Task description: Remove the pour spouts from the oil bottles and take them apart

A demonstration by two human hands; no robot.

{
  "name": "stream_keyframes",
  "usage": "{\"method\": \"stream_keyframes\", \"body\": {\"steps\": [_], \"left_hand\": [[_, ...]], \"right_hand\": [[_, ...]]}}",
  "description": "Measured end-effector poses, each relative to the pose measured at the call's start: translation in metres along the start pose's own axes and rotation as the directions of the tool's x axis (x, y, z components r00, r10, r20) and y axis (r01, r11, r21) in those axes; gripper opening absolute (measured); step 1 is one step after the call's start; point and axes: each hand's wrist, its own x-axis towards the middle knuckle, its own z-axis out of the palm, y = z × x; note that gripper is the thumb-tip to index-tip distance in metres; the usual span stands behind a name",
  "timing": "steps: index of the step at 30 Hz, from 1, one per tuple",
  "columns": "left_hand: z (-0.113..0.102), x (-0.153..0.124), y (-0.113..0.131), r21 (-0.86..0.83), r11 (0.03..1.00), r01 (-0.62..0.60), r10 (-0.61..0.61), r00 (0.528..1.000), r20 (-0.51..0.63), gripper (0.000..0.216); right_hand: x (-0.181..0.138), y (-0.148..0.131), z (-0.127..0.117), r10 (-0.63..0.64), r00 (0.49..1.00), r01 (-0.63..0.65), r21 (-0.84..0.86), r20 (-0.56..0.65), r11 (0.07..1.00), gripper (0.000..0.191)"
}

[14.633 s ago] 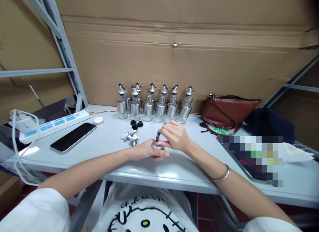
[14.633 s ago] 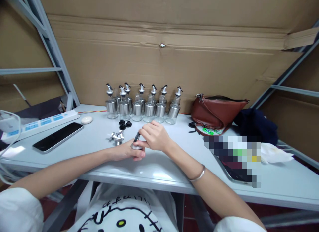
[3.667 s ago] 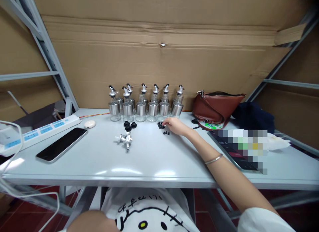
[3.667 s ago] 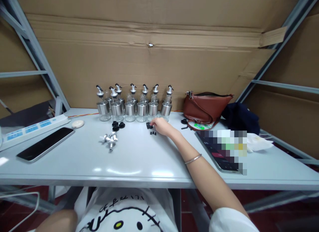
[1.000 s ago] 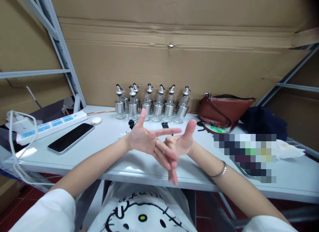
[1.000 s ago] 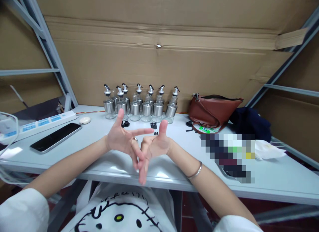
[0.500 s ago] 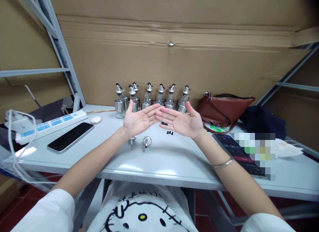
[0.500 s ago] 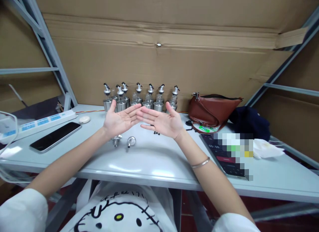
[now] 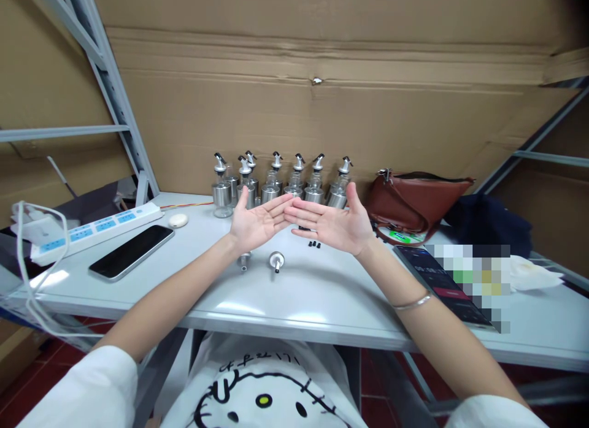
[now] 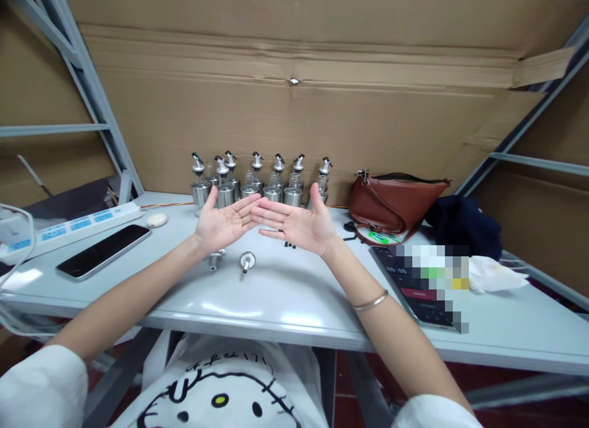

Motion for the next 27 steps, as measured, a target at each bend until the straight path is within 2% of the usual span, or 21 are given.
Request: {"method": "stream_keyframes", "body": {"steps": [3, 6, 8, 10, 11, 13, 15, 16, 18, 20, 22, 25, 27], "left_hand": [[0.002, 0.002, -0.002, 0.070, 0.998, 0.003, -0.002, 1.000, -0.019, 0.066], [0.002, 0.005, -0.008, 0.253, 0.966, -0.052, 0.077, 0.993, -0.090, 0.035], [-0.001, 0.006, -0.013, 0.429, 0.897, -0.105, 0.180, 0.974, -0.137, 0.025], [-0.003, 0.006, -0.016, 0.624, 0.766, -0.154, 0.302, 0.943, -0.138, 0.034], [-0.004, 0.005, -0.017, 0.731, 0.658, -0.181, 0.365, 0.926, -0.099, 0.040], [-0.005, 0.002, -0.017, 0.914, 0.334, -0.232, 0.437, 0.897, 0.068, 0.048], [-0.003, -0.001, -0.017, 0.966, -0.027, -0.258, 0.389, 0.887, 0.248, 0.051], [-0.002, -0.003, -0.017, 0.951, -0.170, -0.257, 0.330, 0.895, 0.301, 0.053], [-0.001, -0.005, -0.018, 0.899, -0.361, -0.249, 0.193, 0.923, 0.333, 0.057], [-0.002, -0.005, -0.018, 0.845, -0.469, -0.257, 0.046, 0.948, 0.314, 0.061], [-0.005, -0.005, -0.019, 0.804, -0.534, -0.263, -0.049, 0.958, 0.281, 0.063], [-0.010, -0.005, -0.018, 0.766, -0.605, -0.218, -0.073, 0.973, 0.219, 0.057], [-0.012, -0.005, -0.019, 0.763, -0.612, -0.207, -0.113, 0.978, 0.174, 0.051]], "right_hand": [[0.003, 0.002, -0.001, 0.017, 0.998, -0.015, 0.042, -0.055, 0.999, 0.073], [0.008, 0.008, -0.006, -0.012, 0.985, 0.025, 0.075, -0.171, 0.997, 0.043], [0.011, 0.013, -0.009, -0.046, 0.961, 0.067, 0.066, -0.273, 0.996, 0.024], [0.013, 0.015, -0.010, -0.069, 0.940, 0.093, 0.058, -0.334, 0.994, 0.018], [0.014, 0.016, -0.009, -0.077, 0.933, 0.103, 0.056, -0.351, 0.993, 0.019], [0.014, 0.016, -0.007, -0.098, 0.919, 0.125, 0.046, -0.383, 0.991, 0.025], [0.014, 0.015, -0.005, -0.119, 0.906, 0.146, 0.036, -0.405, 0.989, 0.036], [0.014, 0.015, -0.005, -0.124, 0.906, 0.152, 0.038, -0.404, 0.988, 0.042], [0.014, 0.016, -0.007, -0.124, 0.916, 0.160, 0.064, -0.381, 0.985, 0.051], [0.015, 0.016, -0.010, -0.126, 0.927, 0.172, 0.102, -0.354, 0.980, 0.054], [0.015, 0.016, -0.014, -0.136, 0.931, 0.183, 0.111, -0.339, 0.977, 0.054], [0.015, 0.014, -0.017, -0.138, 0.941, 0.166, 0.069, -0.308, 0.984, 0.049], [0.014, 0.014, -0.016, -0.123, 0.946, 0.146, 0.054, -0.301, 0.988, 0.041]]}}
